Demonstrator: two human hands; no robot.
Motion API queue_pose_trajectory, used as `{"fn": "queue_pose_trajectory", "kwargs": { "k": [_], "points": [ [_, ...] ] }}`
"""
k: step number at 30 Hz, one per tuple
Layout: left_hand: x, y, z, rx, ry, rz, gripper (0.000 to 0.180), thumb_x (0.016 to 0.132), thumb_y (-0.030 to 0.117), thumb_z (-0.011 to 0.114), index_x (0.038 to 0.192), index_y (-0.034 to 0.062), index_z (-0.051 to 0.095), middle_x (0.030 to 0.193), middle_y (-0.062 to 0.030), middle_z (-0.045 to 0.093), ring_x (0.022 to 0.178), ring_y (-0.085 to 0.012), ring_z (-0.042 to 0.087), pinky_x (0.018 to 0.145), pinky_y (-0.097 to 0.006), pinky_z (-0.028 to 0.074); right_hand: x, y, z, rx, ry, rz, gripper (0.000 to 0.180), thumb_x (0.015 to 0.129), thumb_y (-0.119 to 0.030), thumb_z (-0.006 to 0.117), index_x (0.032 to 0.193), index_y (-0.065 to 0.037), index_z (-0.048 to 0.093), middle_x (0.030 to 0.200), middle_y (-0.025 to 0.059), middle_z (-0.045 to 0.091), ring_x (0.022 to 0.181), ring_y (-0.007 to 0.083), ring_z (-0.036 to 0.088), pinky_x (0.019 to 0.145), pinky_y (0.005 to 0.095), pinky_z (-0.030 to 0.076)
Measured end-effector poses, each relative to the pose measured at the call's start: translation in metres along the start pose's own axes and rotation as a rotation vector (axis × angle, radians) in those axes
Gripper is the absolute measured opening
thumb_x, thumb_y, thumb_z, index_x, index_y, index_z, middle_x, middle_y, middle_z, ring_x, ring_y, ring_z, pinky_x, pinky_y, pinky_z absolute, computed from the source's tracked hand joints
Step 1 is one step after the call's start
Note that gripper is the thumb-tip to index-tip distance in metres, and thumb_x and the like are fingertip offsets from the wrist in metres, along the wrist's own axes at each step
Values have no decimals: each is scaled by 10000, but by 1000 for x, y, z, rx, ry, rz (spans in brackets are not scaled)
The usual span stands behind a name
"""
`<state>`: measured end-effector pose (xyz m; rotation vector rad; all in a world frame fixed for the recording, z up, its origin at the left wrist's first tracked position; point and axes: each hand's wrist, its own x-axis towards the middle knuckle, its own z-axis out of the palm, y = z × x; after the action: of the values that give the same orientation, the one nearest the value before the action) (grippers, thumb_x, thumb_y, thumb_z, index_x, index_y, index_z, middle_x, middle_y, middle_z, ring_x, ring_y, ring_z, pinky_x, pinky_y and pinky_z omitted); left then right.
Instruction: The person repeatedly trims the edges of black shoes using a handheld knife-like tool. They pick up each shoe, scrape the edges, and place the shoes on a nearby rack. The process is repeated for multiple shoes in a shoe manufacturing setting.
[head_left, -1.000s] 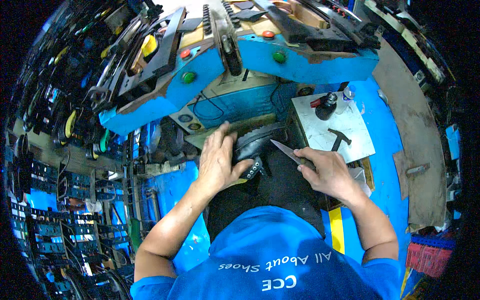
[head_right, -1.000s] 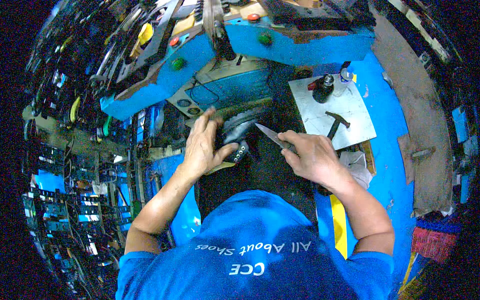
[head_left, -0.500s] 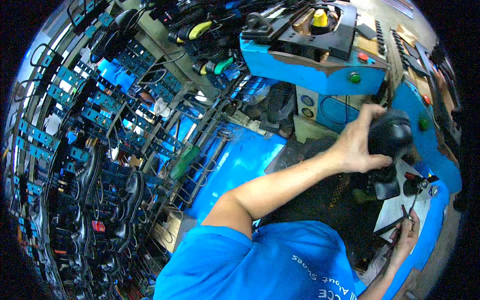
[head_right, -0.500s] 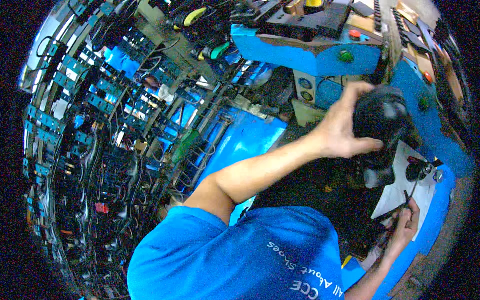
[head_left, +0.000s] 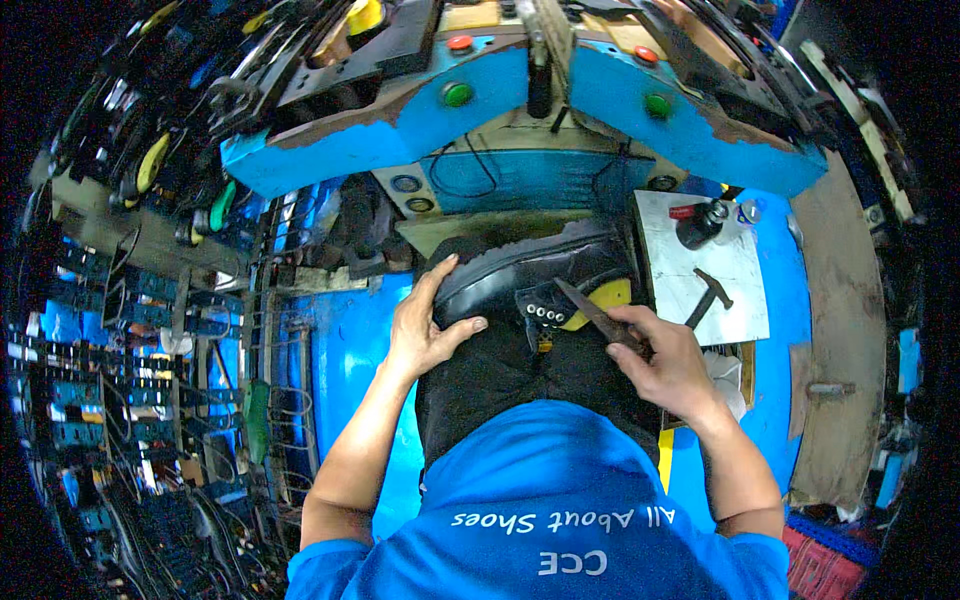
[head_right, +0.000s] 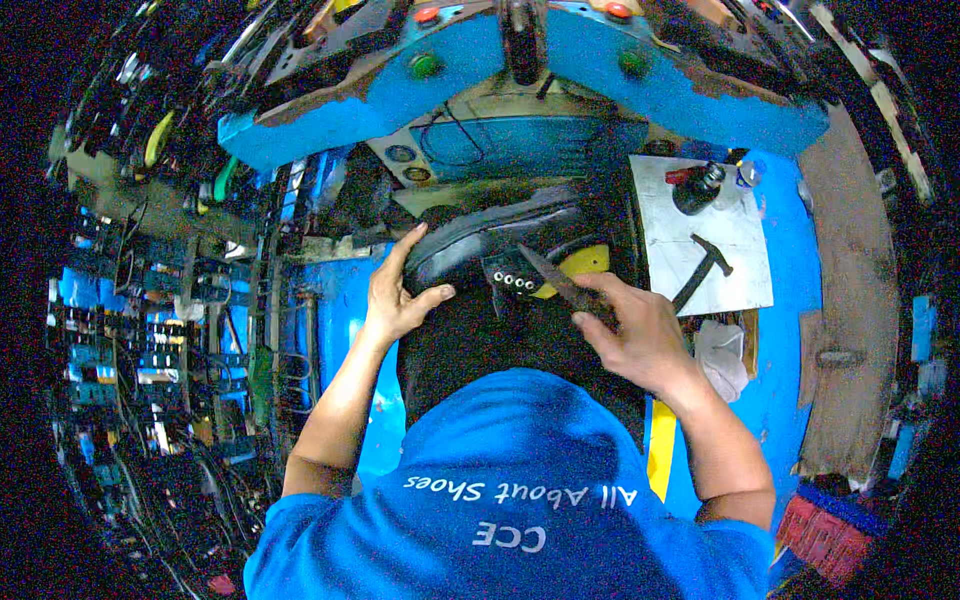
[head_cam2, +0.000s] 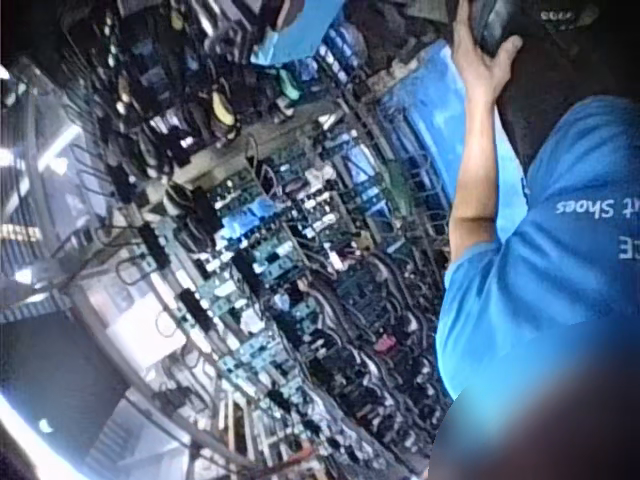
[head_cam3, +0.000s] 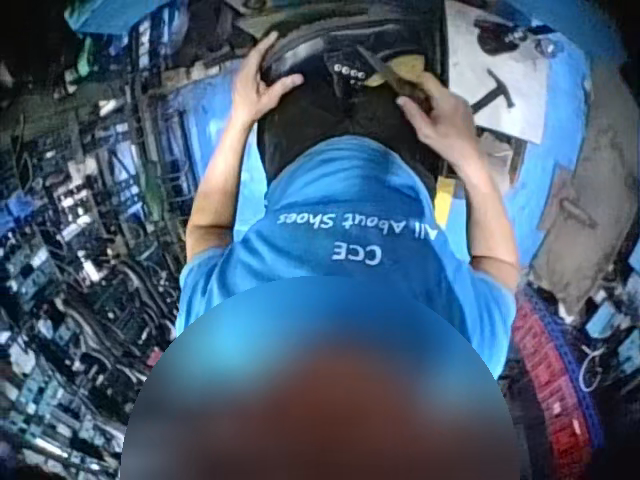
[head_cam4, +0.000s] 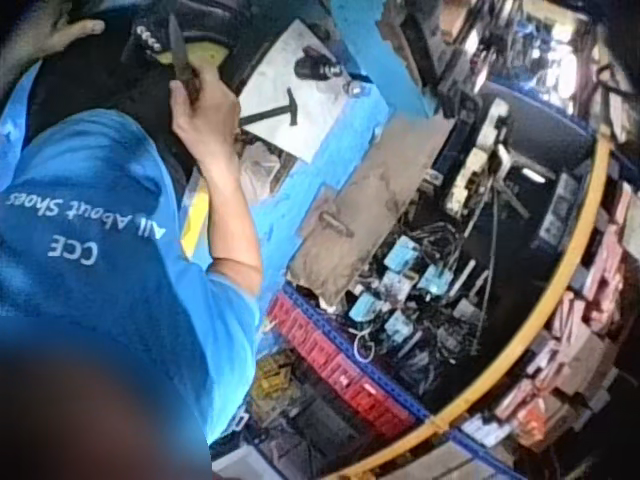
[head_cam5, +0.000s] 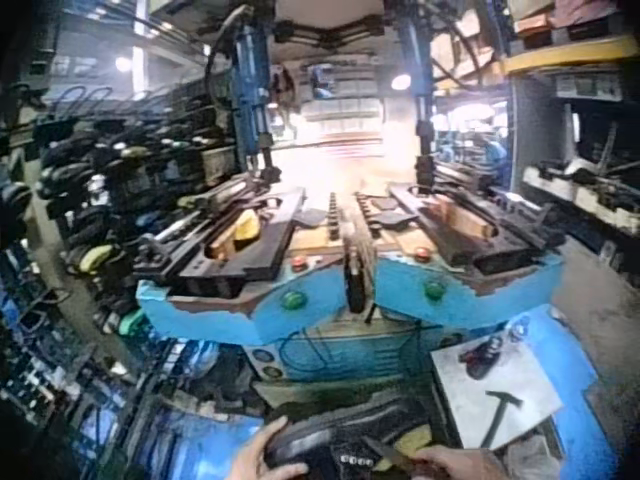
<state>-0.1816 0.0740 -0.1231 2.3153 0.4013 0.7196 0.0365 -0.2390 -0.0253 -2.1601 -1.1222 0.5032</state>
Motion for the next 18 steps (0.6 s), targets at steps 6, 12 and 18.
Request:
{"fn": "queue_pose_trajectory", "kwargs": {
  "k": [6,12,18],
  "points": [
    [6,28,-13,60,-164,-185,932,816,272,1011,1608,41,577,1377,-233,765,1260,-419,771,1053,-495,608,7,-16,-14,-109,-17,-136,385,1021,-235,786,1376,-97,728,1138,215,823,1025,459,798,863,568,636],
    [49,87,-3,224,-279,-8,869,860,419,963,1547,2,634,1415,-258,754,1266,-456,755,1050,-533,614,1,6,-27,-314,27,-172,402,1035,-260,781,1406,-132,690,1097,186,808,976,460,789,831,608,620],
    [79,110,27,380,-325,103,848,852,483,958,1492,2,676,1347,-241,787,1159,-443,794,993,-526,635,-8,-5,-34,-563,14,-78,431,1050,-265,757,1451,-122,695,1098,165,803,939,429,783,795,579,601]
  ]
}}
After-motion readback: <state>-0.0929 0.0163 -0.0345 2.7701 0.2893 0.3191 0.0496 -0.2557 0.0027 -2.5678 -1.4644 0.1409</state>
